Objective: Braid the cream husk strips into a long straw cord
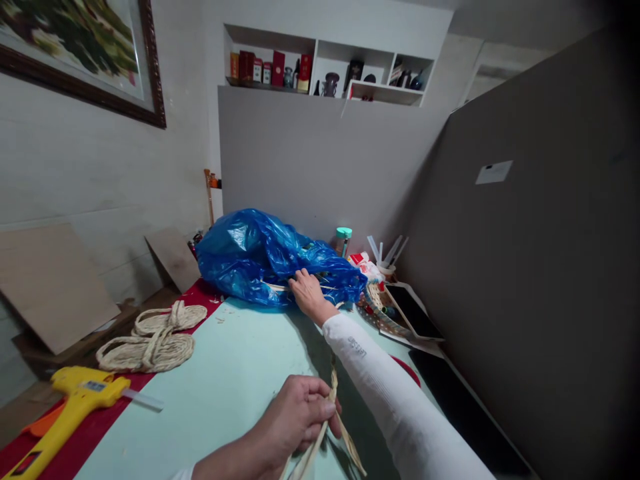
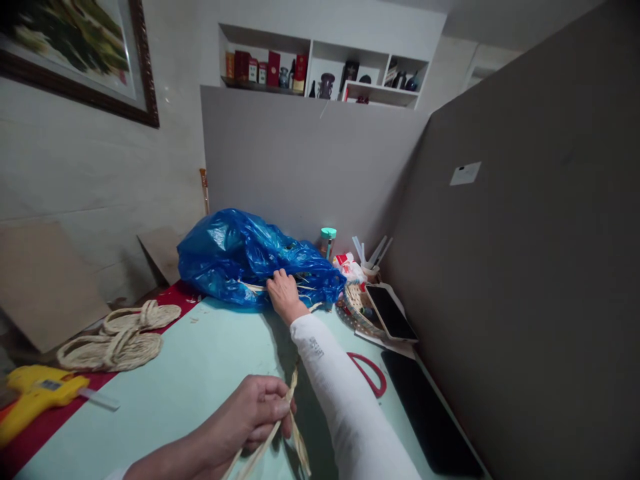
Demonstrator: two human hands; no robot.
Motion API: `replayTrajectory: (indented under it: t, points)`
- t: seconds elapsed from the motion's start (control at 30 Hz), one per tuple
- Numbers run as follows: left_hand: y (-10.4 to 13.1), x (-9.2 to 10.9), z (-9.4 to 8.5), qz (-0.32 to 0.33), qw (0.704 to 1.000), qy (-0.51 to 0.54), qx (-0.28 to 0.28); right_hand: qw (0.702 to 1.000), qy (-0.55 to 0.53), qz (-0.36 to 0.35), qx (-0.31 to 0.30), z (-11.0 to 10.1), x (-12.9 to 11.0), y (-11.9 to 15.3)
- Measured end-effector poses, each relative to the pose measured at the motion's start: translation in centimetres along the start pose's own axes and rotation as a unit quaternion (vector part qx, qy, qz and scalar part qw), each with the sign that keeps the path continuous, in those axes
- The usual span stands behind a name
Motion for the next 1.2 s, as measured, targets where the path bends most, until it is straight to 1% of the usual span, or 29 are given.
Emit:
replayTrajectory:
  t: [0.1,0.17,0.3,0.37,0.5,0.6,0.73,0.83,0.87,0.9,0.93,1.0,1.03,1.07,1.1,1.13,1.17,1.2]
  points:
    - [-0.1,-0.1,-0.1,-0.001,1.0,0.001,0.0,1.0,-0.02,0.003,-0.012,-0.3,-0.1,0.0]
    - [-0.1,-0.1,-0.1,0.001,1.0,0.004,0.0,0.999,-0.036,0.019,-0.007,-1.4,0.3,0.3]
    - [0.0,-0.1,-0.1,-0.004,1.0,0.008,0.004,0.994,-0.086,0.059,0.011,-4.2,2.4,1.3]
    - [0.1,0.0,-0.1,-0.002,1.0,0.008,0.005,0.99,-0.122,0.077,0.006,-4.9,3.5,1.9]
    - [0.3,0.2,0.0,-0.002,1.0,0.006,0.004,0.969,-0.224,0.099,-0.004,-5.2,4.9,2.9]
    - [0.3,0.3,0.1,0.001,1.0,0.002,0.001,0.94,-0.323,0.108,0.003,-5.1,5.2,3.3]
    - [0.4,0.3,0.1,0.001,1.0,0.003,-0.001,0.889,-0.441,0.128,-0.005,-4.2,5.2,3.4]
    - [0.3,0.2,0.0,-0.004,1.0,0.008,-0.002,0.853,-0.505,0.128,-0.02,-3.6,4.7,3.6]
    - [0.3,0.2,0.0,-0.004,1.0,0.01,-0.003,0.832,-0.54,0.128,-0.021,-3.6,4.5,3.8]
    - [0.2,0.1,0.0,-0.005,1.0,0.011,-0.006,0.799,-0.587,0.13,-0.021,-3.7,4.2,4.1]
    - [0.2,0.1,0.0,-0.006,1.0,0.012,-0.008,0.755,-0.642,0.133,-0.019,-3.8,4.0,4.5]
    - [0.1,0.0,-0.1,-0.007,1.0,0.015,-0.009,0.655,-0.744,0.132,-0.016,-4.5,3.2,5.6]
    - [0.1,0.0,-0.1,-0.007,1.0,0.016,-0.007,0.615,-0.778,0.13,-0.014,-4.9,2.9,6.3]
    - [0.1,0.0,-0.2,-0.007,1.0,0.017,-0.006,0.591,-0.796,0.127,-0.014,-5.3,2.5,7.0]
    - [0.1,0.1,-0.2,-0.006,1.0,0.019,-0.005,0.577,-0.807,0.124,-0.014,-5.8,2.2,7.8]
    - [0.2,0.1,-0.2,-0.003,1.0,0.021,-0.004,0.57,-0.813,0.122,-0.015,-6.2,1.9,8.7]
    - [0.2,0.2,-0.2,-0.002,1.0,0.025,-0.003,0.567,-0.815,0.12,-0.015,-6.7,1.7,9.6]
    - [0.4,0.4,-0.2,0.001,1.0,0.03,-0.001,0.572,-0.812,0.117,-0.015,-7.2,1.6,10.6]
Point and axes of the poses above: each hand's wrist, its own y-axis away from the middle knuckle, its own z-axis out of the palm, x = y × z, the point moved 9 cm from there along -y, towards the middle knuckle, and after that the axes turned 4 degrees about x, right-handed, at the moved point
